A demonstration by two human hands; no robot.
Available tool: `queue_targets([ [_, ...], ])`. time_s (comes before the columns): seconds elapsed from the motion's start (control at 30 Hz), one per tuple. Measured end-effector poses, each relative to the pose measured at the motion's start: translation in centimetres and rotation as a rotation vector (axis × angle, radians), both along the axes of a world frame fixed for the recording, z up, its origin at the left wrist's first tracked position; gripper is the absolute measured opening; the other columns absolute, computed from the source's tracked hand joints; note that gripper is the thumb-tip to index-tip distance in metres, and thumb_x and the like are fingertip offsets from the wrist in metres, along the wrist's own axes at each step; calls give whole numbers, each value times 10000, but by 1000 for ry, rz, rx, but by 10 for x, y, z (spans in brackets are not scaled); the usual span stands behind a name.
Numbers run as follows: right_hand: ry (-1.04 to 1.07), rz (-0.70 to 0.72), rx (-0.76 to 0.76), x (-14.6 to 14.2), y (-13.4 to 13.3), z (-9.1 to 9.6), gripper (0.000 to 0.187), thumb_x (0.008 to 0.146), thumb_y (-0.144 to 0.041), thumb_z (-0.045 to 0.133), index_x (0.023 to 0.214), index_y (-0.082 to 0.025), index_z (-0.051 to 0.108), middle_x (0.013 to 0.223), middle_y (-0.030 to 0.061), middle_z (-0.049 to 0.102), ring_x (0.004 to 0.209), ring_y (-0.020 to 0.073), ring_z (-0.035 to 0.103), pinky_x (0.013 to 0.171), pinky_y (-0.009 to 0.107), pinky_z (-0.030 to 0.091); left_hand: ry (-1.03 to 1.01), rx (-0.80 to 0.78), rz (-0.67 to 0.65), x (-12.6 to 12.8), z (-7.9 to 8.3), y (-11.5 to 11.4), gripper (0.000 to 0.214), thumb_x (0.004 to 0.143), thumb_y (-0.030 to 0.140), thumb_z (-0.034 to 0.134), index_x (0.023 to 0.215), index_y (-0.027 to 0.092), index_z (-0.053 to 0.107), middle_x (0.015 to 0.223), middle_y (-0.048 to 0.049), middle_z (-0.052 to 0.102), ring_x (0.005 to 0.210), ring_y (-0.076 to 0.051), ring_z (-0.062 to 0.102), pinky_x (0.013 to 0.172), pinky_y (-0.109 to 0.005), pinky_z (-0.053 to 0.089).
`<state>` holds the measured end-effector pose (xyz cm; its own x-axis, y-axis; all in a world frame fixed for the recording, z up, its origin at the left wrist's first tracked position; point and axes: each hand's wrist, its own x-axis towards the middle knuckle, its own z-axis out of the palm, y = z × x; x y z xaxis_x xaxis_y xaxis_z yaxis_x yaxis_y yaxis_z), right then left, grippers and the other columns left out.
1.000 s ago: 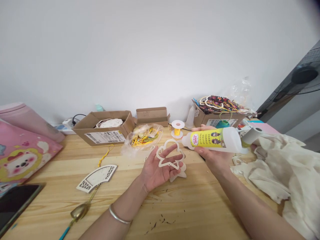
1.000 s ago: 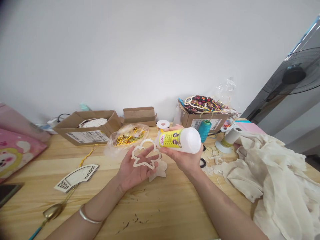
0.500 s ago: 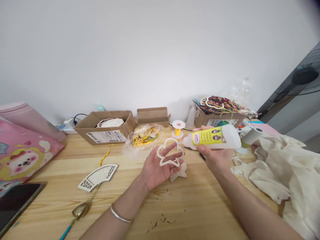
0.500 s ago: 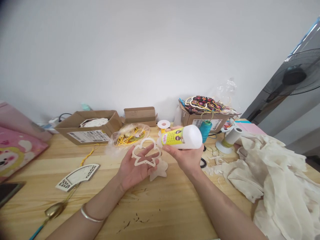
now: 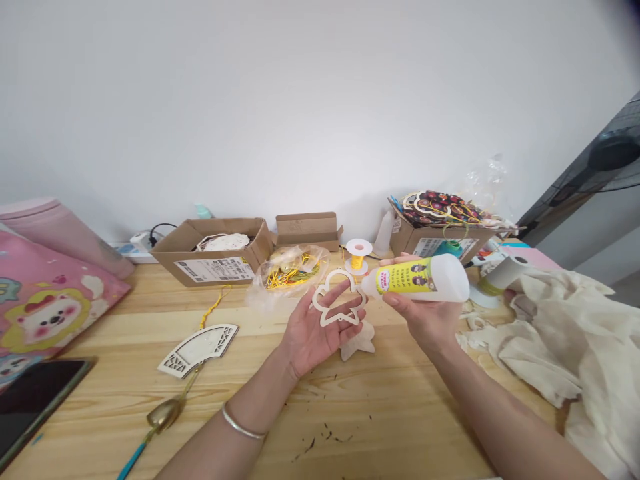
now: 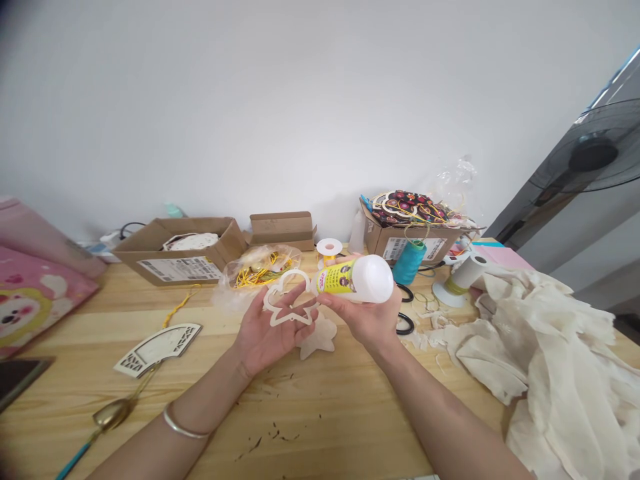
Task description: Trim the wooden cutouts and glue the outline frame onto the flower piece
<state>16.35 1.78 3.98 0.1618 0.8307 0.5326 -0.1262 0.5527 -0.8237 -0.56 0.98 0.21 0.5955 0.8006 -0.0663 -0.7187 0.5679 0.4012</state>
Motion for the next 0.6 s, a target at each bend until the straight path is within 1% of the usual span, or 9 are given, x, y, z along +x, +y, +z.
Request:
queue_targets([
  [0.13, 10, -19, -8, 0, 0, -2, 533, 461, -220, 791, 942, -204, 562, 845, 29, 663, 811, 213, 625, 822, 410, 487, -10, 4, 2, 0, 0, 0, 467, 782, 478, 444, 1126, 166, 498, 1050, -121, 580, 921, -221, 583, 840, -343, 403],
  [0.27, 2, -46, 21, 0, 0, 0, 485, 478, -242, 782, 909, -201, 564, 830, 32, 655, 796, 211, 621, 791, 405, 498, -5, 10, -4, 0, 0, 0, 469, 778, 481, 448, 1124, 167, 496, 1059, -118, 575, 915, -217, 583, 836, -343, 403],
  [0.43, -28, -81, 22, 0, 0, 2, 484, 479, -266, 780, 902, -209, 551, 827, 32, 654, 798, 218, 620, 815, 427, 483, -1, -2, 3, 0, 0, 0, 469, 779, 488, 441, 1122, 173, 493, 1050, -112, 577, 913, -215, 579, 841, -344, 401],
  [0.6, -21, -81, -12, 0, 0, 1, 466, 467, -255, 782, 875, -203, 563, 823, 35, 654, 803, 223, 617, 769, 411, 504, 3, 1, -2, 0, 0, 0, 469, 774, 487, 449, 1118, 172, 500, 1056, -115, 575, 913, -216, 583, 834, -338, 405],
])
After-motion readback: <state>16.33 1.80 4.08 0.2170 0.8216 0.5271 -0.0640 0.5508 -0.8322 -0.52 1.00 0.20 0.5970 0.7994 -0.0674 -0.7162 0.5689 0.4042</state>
